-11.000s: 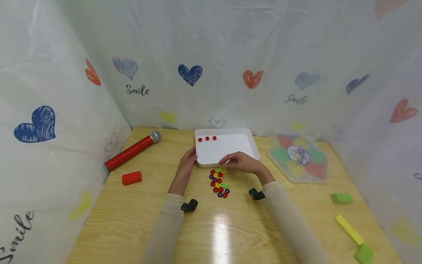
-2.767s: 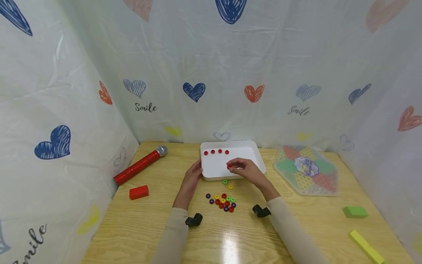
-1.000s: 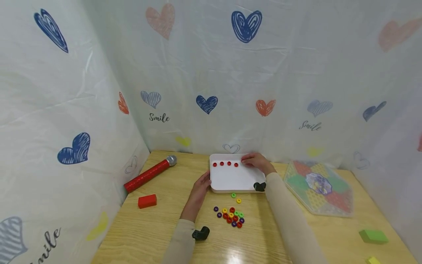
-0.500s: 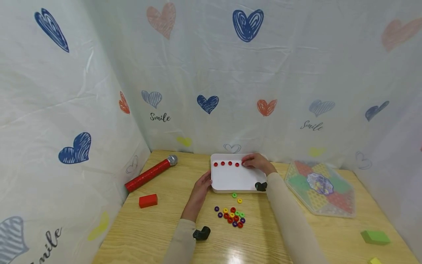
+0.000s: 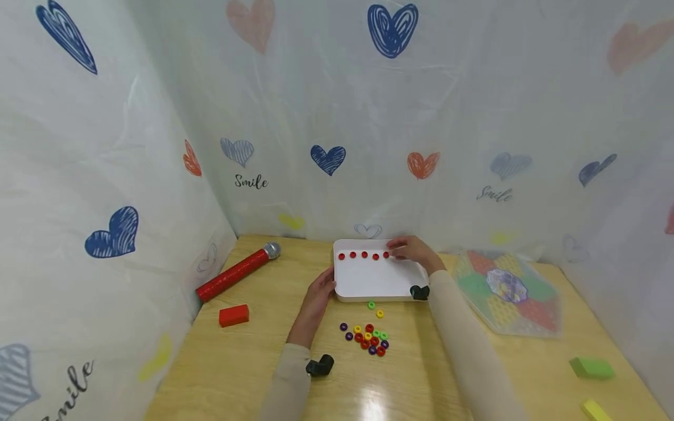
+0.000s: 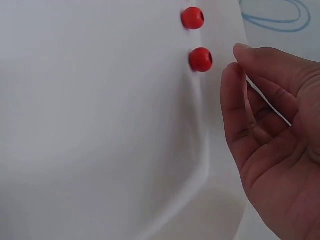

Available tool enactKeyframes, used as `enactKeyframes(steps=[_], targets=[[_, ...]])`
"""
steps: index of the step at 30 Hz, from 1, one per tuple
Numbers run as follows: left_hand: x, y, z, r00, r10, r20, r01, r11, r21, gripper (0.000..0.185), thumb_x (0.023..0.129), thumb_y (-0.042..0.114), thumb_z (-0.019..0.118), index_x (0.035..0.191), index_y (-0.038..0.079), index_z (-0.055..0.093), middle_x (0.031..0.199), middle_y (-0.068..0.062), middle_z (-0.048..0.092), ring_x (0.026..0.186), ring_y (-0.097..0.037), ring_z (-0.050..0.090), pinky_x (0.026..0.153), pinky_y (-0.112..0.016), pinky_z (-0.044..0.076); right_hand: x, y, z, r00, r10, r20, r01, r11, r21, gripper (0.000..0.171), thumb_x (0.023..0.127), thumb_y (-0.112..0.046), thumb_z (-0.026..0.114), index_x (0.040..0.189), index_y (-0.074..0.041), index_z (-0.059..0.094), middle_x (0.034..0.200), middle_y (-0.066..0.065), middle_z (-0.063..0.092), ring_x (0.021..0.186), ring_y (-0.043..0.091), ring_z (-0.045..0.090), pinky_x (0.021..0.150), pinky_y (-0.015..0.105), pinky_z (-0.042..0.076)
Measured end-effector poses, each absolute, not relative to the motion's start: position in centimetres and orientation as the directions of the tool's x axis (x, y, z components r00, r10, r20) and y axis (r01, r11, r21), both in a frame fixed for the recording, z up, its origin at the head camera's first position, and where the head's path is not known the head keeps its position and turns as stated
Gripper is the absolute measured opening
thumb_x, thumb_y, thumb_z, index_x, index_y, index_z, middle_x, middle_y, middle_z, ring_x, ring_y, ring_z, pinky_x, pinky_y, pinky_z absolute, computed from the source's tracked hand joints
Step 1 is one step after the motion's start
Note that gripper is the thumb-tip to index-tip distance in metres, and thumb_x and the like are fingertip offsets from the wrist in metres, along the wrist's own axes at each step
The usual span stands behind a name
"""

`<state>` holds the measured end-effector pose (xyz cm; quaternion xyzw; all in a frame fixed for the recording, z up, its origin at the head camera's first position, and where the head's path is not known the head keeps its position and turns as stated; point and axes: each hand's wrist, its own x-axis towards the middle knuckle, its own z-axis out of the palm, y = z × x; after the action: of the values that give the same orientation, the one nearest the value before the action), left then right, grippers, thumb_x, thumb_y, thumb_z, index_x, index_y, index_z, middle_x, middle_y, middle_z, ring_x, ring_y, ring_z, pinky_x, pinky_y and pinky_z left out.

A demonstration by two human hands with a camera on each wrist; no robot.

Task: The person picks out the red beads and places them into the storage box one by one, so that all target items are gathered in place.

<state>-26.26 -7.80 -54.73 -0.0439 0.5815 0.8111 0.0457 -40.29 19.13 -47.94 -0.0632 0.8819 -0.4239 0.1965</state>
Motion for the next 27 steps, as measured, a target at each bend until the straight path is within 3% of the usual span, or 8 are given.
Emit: enactKeyframes(steps=[7,16,21,27], targets=[[-26.8,-7.8,-54.3,-0.991,0.02,-0.134,-0.133,-0.314,0.94,0.05,0.099,0.004,0.044,0.148,0.004,0.035,0.152,-0.017,0.035,0.142,-0.029,0.031,0.116,-0.045,0.027,-39.1,19.2,-45.6,-0.883,-0.414,-0.222,-0.08,0.598,-0.798,0.033,0.093,-0.02,0.064,0.124,-0.008,0.063,0.123,0.009,0.062,0.111,0.029,0.06,0.094,0.035,0.053],[-26.1,-7.6,-54.0,-0.989,0.012,-0.146,-0.143,-0.301,0.943,0.05,0.099,0.003,0.042,0.148,0.002,0.034,0.153,-0.019,0.033,0.142,-0.031,0.03,0.116,-0.046,0.026,-32.9,17.6,-43.6,-0.727,-0.661,-0.185,-0.213,0.474,-0.854,0.023,0.091,-0.016,0.066,0.112,-0.006,0.068,0.116,0.018,0.064,0.104,0.038,0.061,0.087,0.032,0.055],[-26.3,-7.7,-54.0,-0.99,0.014,-0.138,-0.136,-0.295,0.946,0.049,0.1,0.004,0.043,0.148,0.002,0.034,0.153,-0.019,0.033,0.142,-0.031,0.03,0.116,-0.046,0.027,-29.5,17.0,-44.8,-0.597,-0.778,-0.196,-0.292,0.438,-0.85,0.025,0.092,-0.011,0.065,0.114,0.0,0.066,0.112,0.019,0.067,0.095,0.029,0.065,0.081,0.029,0.054],[-26.4,-7.7,-54.2,-0.986,0.011,-0.168,-0.164,-0.297,0.941,0.05,0.1,0.005,0.044,0.148,0.005,0.035,0.154,-0.016,0.033,0.143,-0.028,0.03,0.117,-0.044,0.026,-27.0,16.9,-47.2,-0.554,-0.796,-0.245,-0.312,0.471,-0.825,0.021,0.091,-0.01,0.065,0.112,-0.007,0.069,0.109,0.007,0.07,0.094,0.016,0.066,0.083,0.025,0.054]])
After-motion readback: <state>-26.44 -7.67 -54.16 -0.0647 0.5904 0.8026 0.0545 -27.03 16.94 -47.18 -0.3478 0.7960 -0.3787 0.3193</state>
